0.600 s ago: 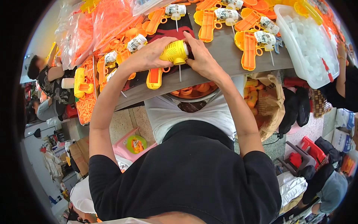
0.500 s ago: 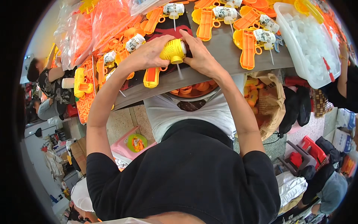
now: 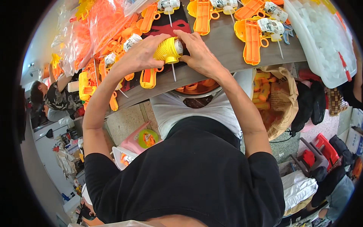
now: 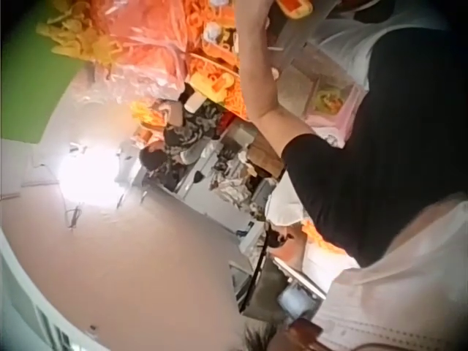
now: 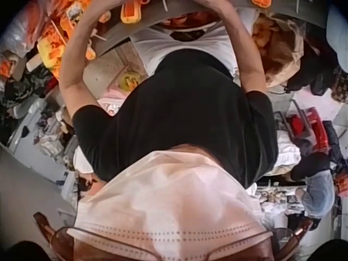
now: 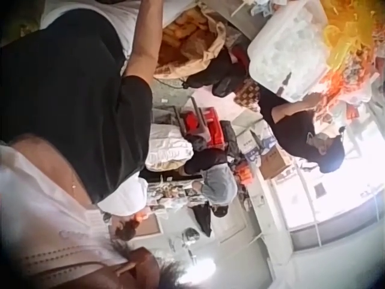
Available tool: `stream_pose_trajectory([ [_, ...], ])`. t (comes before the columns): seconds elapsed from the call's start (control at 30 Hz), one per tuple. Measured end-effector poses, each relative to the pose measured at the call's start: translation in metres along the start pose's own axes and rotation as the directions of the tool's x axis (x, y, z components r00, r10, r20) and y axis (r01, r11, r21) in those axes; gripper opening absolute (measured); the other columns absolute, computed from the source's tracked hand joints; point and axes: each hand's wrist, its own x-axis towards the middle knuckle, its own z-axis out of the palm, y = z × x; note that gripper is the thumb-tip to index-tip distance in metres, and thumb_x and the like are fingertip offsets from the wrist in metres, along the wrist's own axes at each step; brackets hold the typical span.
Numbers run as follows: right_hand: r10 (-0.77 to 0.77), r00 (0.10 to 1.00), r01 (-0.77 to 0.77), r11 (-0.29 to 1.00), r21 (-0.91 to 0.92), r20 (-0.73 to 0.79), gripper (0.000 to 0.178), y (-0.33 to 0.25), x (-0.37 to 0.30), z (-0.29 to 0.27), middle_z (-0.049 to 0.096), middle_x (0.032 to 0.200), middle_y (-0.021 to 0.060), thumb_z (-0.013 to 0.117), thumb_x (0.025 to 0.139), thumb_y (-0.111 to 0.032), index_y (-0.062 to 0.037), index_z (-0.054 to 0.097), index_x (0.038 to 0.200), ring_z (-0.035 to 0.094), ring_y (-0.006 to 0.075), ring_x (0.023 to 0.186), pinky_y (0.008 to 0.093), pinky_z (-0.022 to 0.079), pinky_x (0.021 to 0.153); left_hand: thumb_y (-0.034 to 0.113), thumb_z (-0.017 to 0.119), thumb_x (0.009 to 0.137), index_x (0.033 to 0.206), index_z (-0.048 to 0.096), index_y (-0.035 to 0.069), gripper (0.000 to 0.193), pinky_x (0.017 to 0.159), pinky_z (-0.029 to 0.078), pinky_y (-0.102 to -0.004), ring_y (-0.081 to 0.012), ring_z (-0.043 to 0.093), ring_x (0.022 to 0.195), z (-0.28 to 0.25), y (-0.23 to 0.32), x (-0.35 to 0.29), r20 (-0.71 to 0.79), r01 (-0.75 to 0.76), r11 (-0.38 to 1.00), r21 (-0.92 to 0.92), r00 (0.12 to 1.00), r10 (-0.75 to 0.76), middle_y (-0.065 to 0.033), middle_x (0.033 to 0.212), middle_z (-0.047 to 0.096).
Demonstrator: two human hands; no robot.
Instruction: Assemble plastic toy guns by attaching components and organizing the finished parts on the workbench.
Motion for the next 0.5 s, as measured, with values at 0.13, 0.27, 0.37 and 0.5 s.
stream_pose_trajectory([
  [0.13, -0.007, 1.0, 0.006, 1.0, -0.014, -0.017, 0.08, 0.0013, -0.0003, 0.0011, 0.059, 0.126, 0.0134, 0.071, 0.074, 0.008, -0.0088, 0.043, 0.147, 0.053, 0.0288, 0.121, 0.039, 0.044, 0.109, 0.02, 0.075, 0.074, 0.134, 0.044, 0.0, 0.07, 0.09, 0.051, -0.0469, -0.0363, 0.058, 0.113, 0.0079, -0.0022, -0.0012, -0.045, -0.083, 0.994, 0.077, 0.995, 0.087, -0.0185, 0.119, 0.059],
  [0.27, -0.007, 1.0, 0.006, 1.0, -0.004, -0.02, 0.078, 0.0026, -0.0013, 0.002, 0.06, 0.126, 0.0123, 0.07, 0.074, 0.008, -0.0075, 0.043, 0.146, 0.053, 0.0286, 0.121, 0.0387, 0.044, 0.108, 0.019, 0.075, 0.075, 0.133, 0.044, -0.002, 0.068, 0.09, 0.051, -0.0459, -0.0368, 0.058, 0.114, 0.0088, 0.0009, -0.0034, -0.043, -0.069, 0.995, 0.065, 0.996, 0.072, -0.0188, 0.122, 0.058],
  [0.37, -0.017, 1.0, 0.017, 1.0, -0.003, -0.022, 0.078, 0.0047, -0.0009, 0.0027, 0.061, 0.126, 0.012, 0.069, 0.074, 0.009, -0.007, 0.043, 0.146, 0.053, 0.0288, 0.121, 0.0387, 0.044, 0.108, 0.018, 0.074, 0.075, 0.133, 0.044, -0.001, 0.067, 0.09, 0.051, -0.046, -0.0373, 0.059, 0.112, 0.0015, 0.0016, -0.0022, -0.031, -0.038, 0.999, 0.01, 0.999, 0.038, -0.0188, 0.122, 0.058],
  [0.5, -0.044, 0.999, 0.044, 0.999, -0.028, -0.029, 0.077, 0.0041, -0.0011, 0.0006, 0.061, 0.126, 0.0127, 0.068, 0.073, 0.01, -0.0066, 0.044, 0.145, 0.052, 0.0297, 0.12, 0.0395, 0.043, 0.108, 0.016, 0.075, 0.075, 0.134, 0.043, 0.001, 0.069, 0.091, 0.05, -0.046, -0.0378, 0.059, 0.11, 0.0028, 0.0037, -0.0022, -0.022, -0.013, 1.0, -0.011, 1.0, 0.013, -0.019, 0.121, 0.057],
])
